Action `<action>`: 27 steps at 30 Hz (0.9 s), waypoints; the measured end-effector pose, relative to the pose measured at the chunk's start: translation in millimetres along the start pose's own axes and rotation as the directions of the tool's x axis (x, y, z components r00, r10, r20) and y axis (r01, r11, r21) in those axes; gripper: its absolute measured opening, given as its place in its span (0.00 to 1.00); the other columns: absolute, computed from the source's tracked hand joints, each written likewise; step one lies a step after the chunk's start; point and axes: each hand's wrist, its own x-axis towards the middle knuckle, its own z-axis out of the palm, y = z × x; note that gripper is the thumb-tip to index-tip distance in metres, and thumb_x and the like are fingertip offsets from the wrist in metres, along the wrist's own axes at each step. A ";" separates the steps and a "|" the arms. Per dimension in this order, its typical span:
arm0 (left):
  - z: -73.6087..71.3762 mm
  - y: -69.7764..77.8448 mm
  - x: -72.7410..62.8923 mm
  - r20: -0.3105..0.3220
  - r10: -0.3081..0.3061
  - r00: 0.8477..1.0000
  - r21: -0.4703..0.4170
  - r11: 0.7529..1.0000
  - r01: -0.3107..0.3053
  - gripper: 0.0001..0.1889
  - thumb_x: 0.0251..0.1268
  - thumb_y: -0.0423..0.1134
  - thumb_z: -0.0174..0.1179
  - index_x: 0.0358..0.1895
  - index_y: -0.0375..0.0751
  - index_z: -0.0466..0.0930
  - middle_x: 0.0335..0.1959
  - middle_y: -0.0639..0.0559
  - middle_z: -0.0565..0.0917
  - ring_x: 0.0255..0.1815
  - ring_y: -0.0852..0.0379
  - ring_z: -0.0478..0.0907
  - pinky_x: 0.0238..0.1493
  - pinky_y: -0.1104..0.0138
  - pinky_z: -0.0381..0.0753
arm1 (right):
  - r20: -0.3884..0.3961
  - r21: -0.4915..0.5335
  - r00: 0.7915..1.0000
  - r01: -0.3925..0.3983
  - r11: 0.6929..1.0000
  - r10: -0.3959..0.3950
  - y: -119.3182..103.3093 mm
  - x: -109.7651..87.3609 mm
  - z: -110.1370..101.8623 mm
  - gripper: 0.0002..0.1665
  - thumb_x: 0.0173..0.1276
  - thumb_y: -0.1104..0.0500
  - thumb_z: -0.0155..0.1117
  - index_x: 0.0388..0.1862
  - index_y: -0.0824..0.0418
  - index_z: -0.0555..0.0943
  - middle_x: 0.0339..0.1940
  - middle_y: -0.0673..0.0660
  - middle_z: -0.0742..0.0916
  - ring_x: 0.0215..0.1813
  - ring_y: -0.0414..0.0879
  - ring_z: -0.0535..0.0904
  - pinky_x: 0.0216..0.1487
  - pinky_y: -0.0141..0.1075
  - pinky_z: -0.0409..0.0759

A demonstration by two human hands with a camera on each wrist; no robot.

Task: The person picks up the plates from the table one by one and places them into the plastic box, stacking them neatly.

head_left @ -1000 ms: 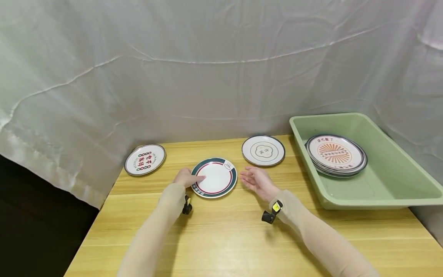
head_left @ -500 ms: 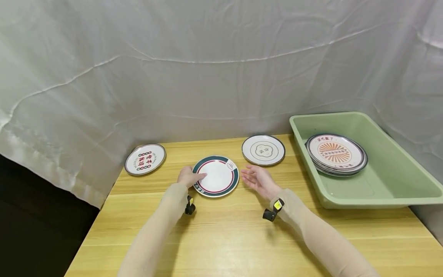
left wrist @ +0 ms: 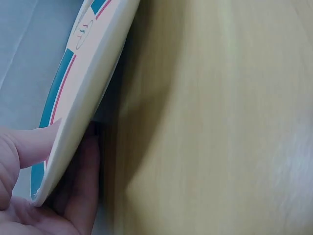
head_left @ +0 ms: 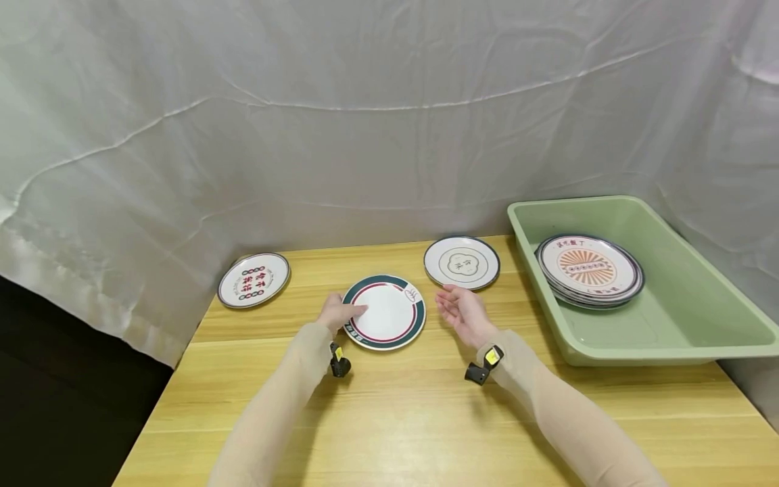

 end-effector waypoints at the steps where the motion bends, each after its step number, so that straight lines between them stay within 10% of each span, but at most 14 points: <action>1: 0.9 -0.2 0.0 0.010 0.000 1.000 -0.012 1.000 0.000 0.35 0.66 0.41 0.67 0.69 0.28 0.62 0.63 0.34 0.72 0.54 0.48 0.74 0.60 0.60 0.79 | -0.005 0.006 1.000 0.000 1.000 0.000 -0.3 0.2 -0.3 0.31 0.76 0.66 0.40 0.78 0.66 0.58 0.66 0.61 0.76 0.48 0.39 0.80 0.54 0.26 0.81; 12: 11.8 2.4 -8.2 0.117 0.037 0.992 -0.129 0.991 -0.022 0.33 0.70 0.37 0.63 0.73 0.31 0.59 0.61 0.35 0.76 0.40 0.57 0.79 0.40 0.74 0.82 | -0.010 0.026 1.000 0.001 1.000 -0.001 -3.3 0.2 -4.8 0.32 0.75 0.67 0.41 0.78 0.66 0.58 0.67 0.61 0.76 0.53 0.41 0.79 0.60 0.28 0.80; 21: 27.7 4.1 -13.7 0.072 0.110 0.991 -0.110 0.989 -0.101 0.33 0.74 0.47 0.59 0.75 0.34 0.61 0.68 0.36 0.74 0.60 0.48 0.77 0.70 0.56 0.76 | -0.007 0.049 1.000 0.001 0.999 0.000 -6.4 2.7 -12.1 0.35 0.73 0.70 0.38 0.79 0.66 0.55 0.73 0.63 0.71 0.60 0.44 0.75 0.64 0.29 0.77; 27: 36.7 2.5 -17.3 0.046 0.139 0.989 -0.143 0.981 -0.131 0.32 0.76 0.48 0.57 0.75 0.37 0.63 0.65 0.39 0.78 0.54 0.54 0.80 0.64 0.61 0.80 | -0.012 0.054 1.000 -0.003 0.999 0.004 -9.0 1.1 -18.3 0.33 0.74 0.69 0.40 0.78 0.65 0.57 0.71 0.62 0.73 0.53 0.42 0.77 0.66 0.30 0.76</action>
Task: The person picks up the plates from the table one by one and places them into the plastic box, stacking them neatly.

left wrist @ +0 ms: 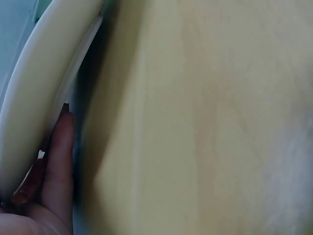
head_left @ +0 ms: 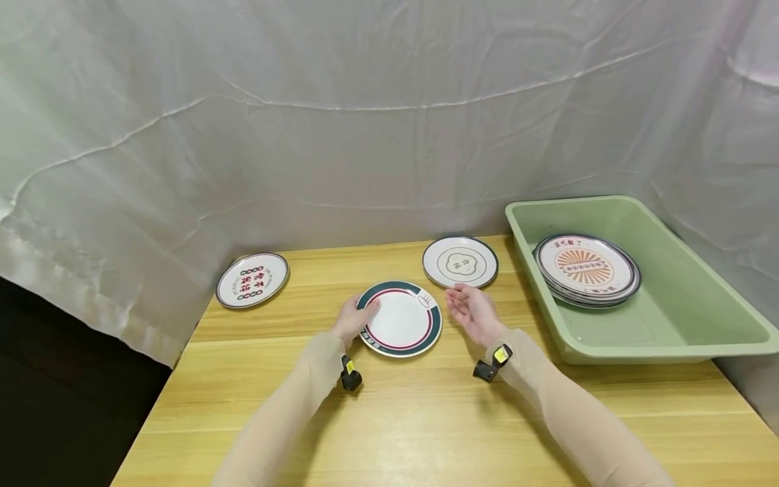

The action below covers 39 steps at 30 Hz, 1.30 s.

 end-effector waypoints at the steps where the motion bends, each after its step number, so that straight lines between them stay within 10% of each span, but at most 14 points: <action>1: 1.0 -0.4 -0.3 -0.002 0.005 1.000 -0.001 1.000 -0.005 0.31 0.76 0.48 0.56 0.75 0.37 0.63 0.64 0.39 0.79 0.52 0.55 0.80 0.61 0.63 0.81 | 0.000 -0.002 1.000 0.000 1.000 0.000 -0.8 -0.3 -1.0 0.33 0.74 0.69 0.40 0.78 0.65 0.57 0.68 0.60 0.75 0.52 0.41 0.78 0.68 0.31 0.75; 9: 3.6 -1.3 -2.5 -0.002 0.010 1.000 -0.024 1.000 -0.010 0.29 0.75 0.47 0.58 0.73 0.38 0.66 0.61 0.41 0.81 0.46 0.59 0.82 0.49 0.71 0.84 | 0.016 0.001 1.000 -0.001 1.000 0.001 -7.6 -0.9 -8.9 0.34 0.74 0.69 0.38 0.79 0.64 0.54 0.59 0.56 0.77 0.50 0.41 0.77 0.67 0.29 0.76; 17: 4.8 -0.5 -4.8 0.008 0.004 1.000 -0.029 1.000 -0.004 0.27 0.75 0.48 0.57 0.72 0.42 0.69 0.60 0.43 0.82 0.51 0.57 0.81 0.57 0.67 0.82 | 0.022 -0.007 1.000 -0.003 1.000 0.004 -7.8 0.5 -16.2 0.33 0.76 0.67 0.39 0.80 0.64 0.54 0.58 0.56 0.78 0.59 0.44 0.75 0.70 0.31 0.74; 28: 2.1 11.9 -12.1 0.006 -0.001 1.000 -0.104 0.995 0.002 0.31 0.74 0.50 0.58 0.75 0.43 0.65 0.67 0.43 0.78 0.63 0.52 0.77 0.72 0.58 0.74 | 0.028 -0.053 0.999 0.016 0.998 -0.015 -12.7 1.1 -22.6 0.31 0.77 0.66 0.40 0.78 0.65 0.55 0.51 0.53 0.81 0.45 0.38 0.80 0.67 0.30 0.77; 39: 2.7 24.0 -20.5 -0.025 -0.002 1.000 -0.142 0.990 -0.002 0.30 0.74 0.51 0.58 0.73 0.42 0.68 0.48 0.45 0.85 0.37 0.62 0.82 0.39 0.75 0.83 | 0.058 -0.144 0.997 0.050 0.988 -0.042 -12.3 1.9 -19.1 0.32 0.76 0.67 0.38 0.78 0.68 0.54 0.52 0.56 0.80 0.47 0.39 0.81 0.57 0.27 0.81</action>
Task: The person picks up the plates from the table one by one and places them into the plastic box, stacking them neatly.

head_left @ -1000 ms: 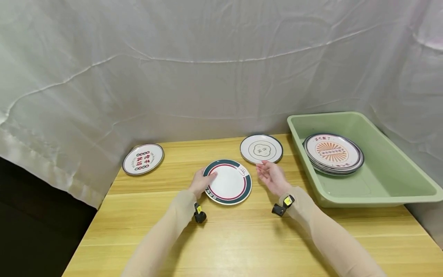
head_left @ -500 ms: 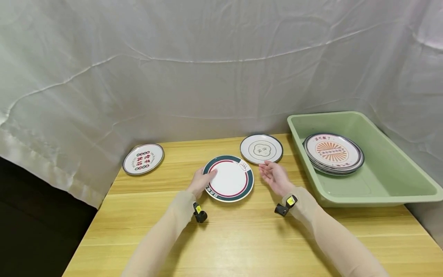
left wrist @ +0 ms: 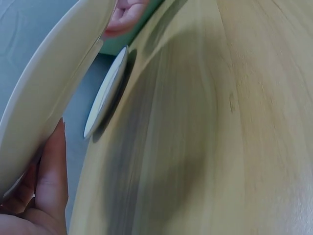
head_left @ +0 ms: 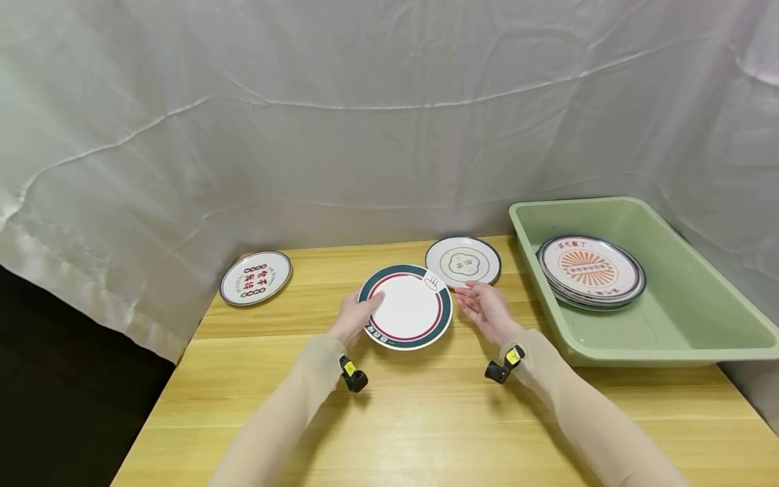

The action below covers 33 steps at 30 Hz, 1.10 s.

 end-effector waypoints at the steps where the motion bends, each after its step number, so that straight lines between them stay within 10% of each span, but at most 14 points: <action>1: 0.3 0.4 -0.3 -0.002 0.003 1.000 -0.004 1.000 -0.003 0.29 0.74 0.51 0.58 0.73 0.42 0.68 0.47 0.45 0.85 0.35 0.62 0.82 0.37 0.75 0.83 | 0.003 -0.007 1.000 0.002 1.000 -0.002 0.1 -0.1 0.6 0.32 0.76 0.67 0.38 0.78 0.68 0.54 0.54 0.58 0.80 0.46 0.38 0.81 0.56 0.27 0.81; 10: 0.3 5.3 -2.8 0.005 -0.012 1.000 -0.051 0.999 0.012 0.29 0.74 0.52 0.58 0.72 0.46 0.69 0.39 0.48 0.85 0.31 0.62 0.83 0.33 0.73 0.85 | 0.017 -0.034 1.000 0.003 0.999 -0.003 -0.5 1.3 6.4 0.33 0.76 0.67 0.37 0.79 0.67 0.54 0.71 0.65 0.72 0.48 0.38 0.81 0.56 0.26 0.81; 23: 8.9 15.0 -8.6 0.038 -0.005 0.999 -0.164 0.986 0.011 0.25 0.75 0.49 0.57 0.68 0.41 0.72 0.33 0.52 0.85 0.29 0.62 0.84 0.31 0.72 0.86 | 0.027 0.010 1.000 0.005 1.000 -0.005 0.9 2.5 7.5 0.30 0.72 0.69 0.40 0.74 0.67 0.61 0.38 0.48 0.85 0.38 0.37 0.83 0.47 0.27 0.83; 33: 16.4 19.6 -11.7 0.051 -0.018 0.999 -0.212 0.977 0.028 0.26 0.75 0.48 0.57 0.70 0.42 0.71 0.35 0.51 0.86 0.30 0.62 0.85 0.33 0.72 0.87 | 0.088 0.114 0.996 0.013 0.993 -0.023 -1.7 -5.9 17.4 0.14 0.83 0.58 0.40 0.57 0.58 0.72 0.33 0.45 0.87 0.36 0.35 0.81 0.42 0.25 0.80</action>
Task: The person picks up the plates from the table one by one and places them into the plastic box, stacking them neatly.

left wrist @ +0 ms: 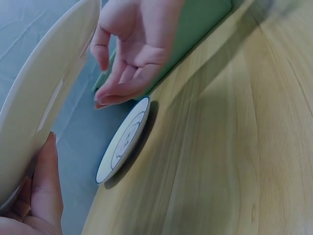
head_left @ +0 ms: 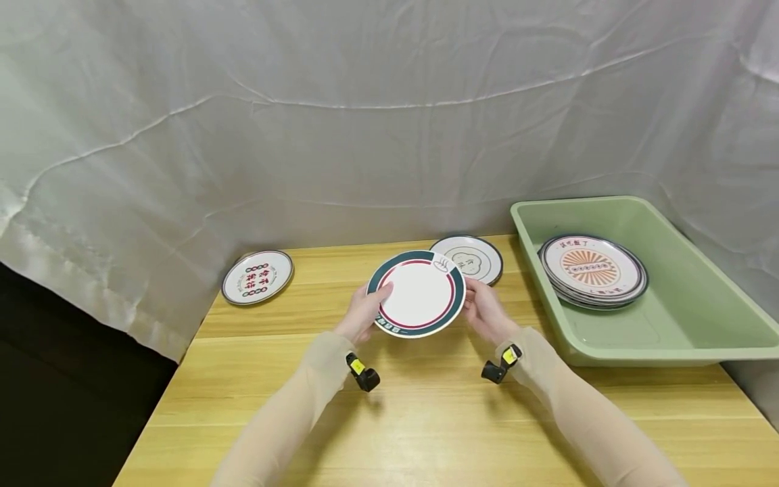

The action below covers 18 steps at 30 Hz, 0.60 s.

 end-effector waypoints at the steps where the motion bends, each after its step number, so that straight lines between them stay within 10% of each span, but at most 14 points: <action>1: 0.8 0.0 -0.6 0.003 0.003 1.000 -0.002 1.000 -0.003 0.25 0.75 0.48 0.57 0.70 0.42 0.71 0.35 0.51 0.86 0.30 0.62 0.85 0.33 0.72 0.87 | 0.000 0.018 1.000 0.010 1.000 -0.010 -0.5 -0.8 1.8 0.13 0.82 0.58 0.39 0.54 0.57 0.73 0.32 0.44 0.87 0.36 0.34 0.80 0.42 0.24 0.80; 6: 4.4 -1.0 -2.8 0.017 0.008 1.000 -0.012 1.000 -0.008 0.25 0.76 0.48 0.57 0.70 0.41 0.71 0.37 0.51 0.86 0.31 0.63 0.85 0.33 0.73 0.86 | -0.012 0.029 1.000 0.025 0.999 -0.025 -3.4 -5.6 10.5 0.19 0.82 0.57 0.36 0.62 0.57 0.71 0.41 0.42 0.86 0.43 0.33 0.81 0.48 0.23 0.79; 13: 7.1 -5.1 -0.9 0.020 0.008 1.000 -0.009 1.000 -0.008 0.25 0.76 0.48 0.56 0.70 0.42 0.71 0.38 0.51 0.86 0.32 0.64 0.84 0.34 0.74 0.86 | -0.001 0.025 1.000 -0.004 1.000 0.004 -7.4 -13.0 18.8 0.33 0.82 0.50 0.30 0.82 0.56 0.52 0.79 0.54 0.68 0.66 0.39 0.74 0.65 0.26 0.75; 18: 7.2 -7.7 0.6 0.003 0.000 1.000 0.011 1.000 0.000 0.26 0.76 0.48 0.56 0.71 0.43 0.70 0.39 0.50 0.86 0.32 0.63 0.84 0.35 0.74 0.85 | -0.010 0.015 1.000 -0.024 1.000 0.025 -7.7 -16.3 22.4 0.34 0.82 0.47 0.29 0.82 0.57 0.52 0.82 0.56 0.65 0.76 0.46 0.67 0.74 0.33 0.70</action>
